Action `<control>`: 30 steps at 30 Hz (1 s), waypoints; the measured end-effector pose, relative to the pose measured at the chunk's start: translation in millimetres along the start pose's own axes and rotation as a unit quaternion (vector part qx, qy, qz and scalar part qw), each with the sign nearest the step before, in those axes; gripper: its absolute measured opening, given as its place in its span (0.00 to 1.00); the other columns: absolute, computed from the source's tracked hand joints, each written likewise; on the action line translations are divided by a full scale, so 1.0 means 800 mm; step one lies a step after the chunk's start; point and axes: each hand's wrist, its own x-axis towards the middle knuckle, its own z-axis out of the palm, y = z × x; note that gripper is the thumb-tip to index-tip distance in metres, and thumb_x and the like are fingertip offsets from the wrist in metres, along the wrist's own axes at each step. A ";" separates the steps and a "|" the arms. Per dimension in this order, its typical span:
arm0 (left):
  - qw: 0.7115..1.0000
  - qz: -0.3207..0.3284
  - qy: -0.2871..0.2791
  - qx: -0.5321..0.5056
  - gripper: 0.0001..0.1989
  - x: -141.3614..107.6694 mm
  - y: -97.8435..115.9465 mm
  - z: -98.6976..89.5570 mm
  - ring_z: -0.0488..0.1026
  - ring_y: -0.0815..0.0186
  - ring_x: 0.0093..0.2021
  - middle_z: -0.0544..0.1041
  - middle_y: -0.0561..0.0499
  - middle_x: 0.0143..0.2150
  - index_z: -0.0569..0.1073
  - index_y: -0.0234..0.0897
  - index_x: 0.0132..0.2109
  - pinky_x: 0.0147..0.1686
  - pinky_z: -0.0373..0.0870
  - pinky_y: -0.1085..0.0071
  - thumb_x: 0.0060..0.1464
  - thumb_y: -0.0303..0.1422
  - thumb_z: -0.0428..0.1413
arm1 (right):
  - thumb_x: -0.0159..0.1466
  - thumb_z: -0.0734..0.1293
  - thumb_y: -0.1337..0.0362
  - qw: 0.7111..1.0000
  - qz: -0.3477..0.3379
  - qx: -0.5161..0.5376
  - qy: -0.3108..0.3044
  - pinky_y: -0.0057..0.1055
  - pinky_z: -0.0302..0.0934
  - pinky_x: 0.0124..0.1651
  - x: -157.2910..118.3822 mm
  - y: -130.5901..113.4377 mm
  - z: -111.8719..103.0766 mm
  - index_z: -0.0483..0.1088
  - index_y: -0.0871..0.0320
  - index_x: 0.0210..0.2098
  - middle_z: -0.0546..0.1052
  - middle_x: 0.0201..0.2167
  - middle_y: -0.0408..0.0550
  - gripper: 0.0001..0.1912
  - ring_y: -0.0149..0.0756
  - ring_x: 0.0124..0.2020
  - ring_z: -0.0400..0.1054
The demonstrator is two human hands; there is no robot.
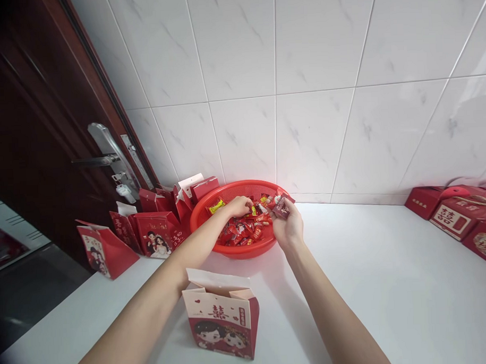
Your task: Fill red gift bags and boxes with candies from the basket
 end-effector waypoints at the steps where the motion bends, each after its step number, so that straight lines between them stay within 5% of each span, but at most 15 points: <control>1: 1.000 0.006 -0.007 0.007 0.11 0.007 0.002 0.000 0.72 0.59 0.47 0.82 0.51 0.40 0.77 0.43 0.45 0.44 0.64 0.71 0.54 0.32 0.56 | 0.61 0.62 0.73 1.000 -0.009 0.004 0.001 0.32 0.74 0.40 0.001 0.001 -0.001 0.73 0.61 0.30 0.81 0.27 0.50 0.08 0.36 0.31 0.78; 10: 0.995 0.046 -0.066 0.065 0.37 0.012 0.009 0.020 0.58 0.52 0.69 0.68 0.46 0.66 0.64 0.45 0.64 0.60 0.60 0.66 0.46 0.40 0.64 | 0.58 0.63 0.75 0.995 -0.085 0.041 0.017 0.28 0.73 0.43 0.004 0.006 -0.008 0.69 0.57 0.26 0.77 0.22 0.40 0.09 0.30 0.31 0.76; 13: 0.994 0.034 -0.083 0.056 0.31 0.014 0.020 0.026 0.62 0.52 0.67 0.71 0.49 0.64 0.69 0.48 0.62 0.60 0.63 0.65 0.50 0.40 0.64 | 0.59 0.61 0.76 0.996 -0.079 0.040 0.017 0.26 0.73 0.41 0.000 0.004 -0.005 0.69 0.58 0.24 0.77 0.22 0.43 0.11 0.30 0.31 0.75; 17: 0.994 0.015 -0.098 0.044 0.17 0.020 0.036 0.025 0.72 0.56 0.55 0.73 0.45 0.58 0.73 0.40 0.55 0.53 0.72 0.58 0.62 0.39 0.57 | 0.58 0.61 0.76 0.996 -0.082 0.036 0.013 0.29 0.74 0.42 0.000 0.003 -0.005 0.68 0.57 0.24 0.76 0.21 0.42 0.11 0.32 0.31 0.75; 24: 0.996 -0.001 -0.082 0.045 0.16 0.014 0.046 0.017 0.74 0.57 0.50 0.74 0.45 0.55 0.73 0.37 0.54 0.48 0.75 0.59 0.64 0.39 0.56 | 0.58 0.63 0.73 0.996 -0.084 0.023 0.018 0.30 0.74 0.43 0.006 0.010 -0.011 0.71 0.59 0.27 0.79 0.26 0.46 0.07 0.33 0.33 0.77; 30: 0.999 -0.010 -0.025 0.041 0.13 -0.009 0.040 -0.013 0.75 0.61 0.42 0.80 0.45 0.44 0.76 0.39 0.47 0.38 0.69 0.68 0.64 0.40 0.53 | 0.58 0.65 0.72 0.996 -0.089 0.019 0.009 0.32 0.74 0.45 0.010 0.012 -0.013 0.71 0.59 0.29 0.79 0.27 0.45 0.05 0.34 0.33 0.77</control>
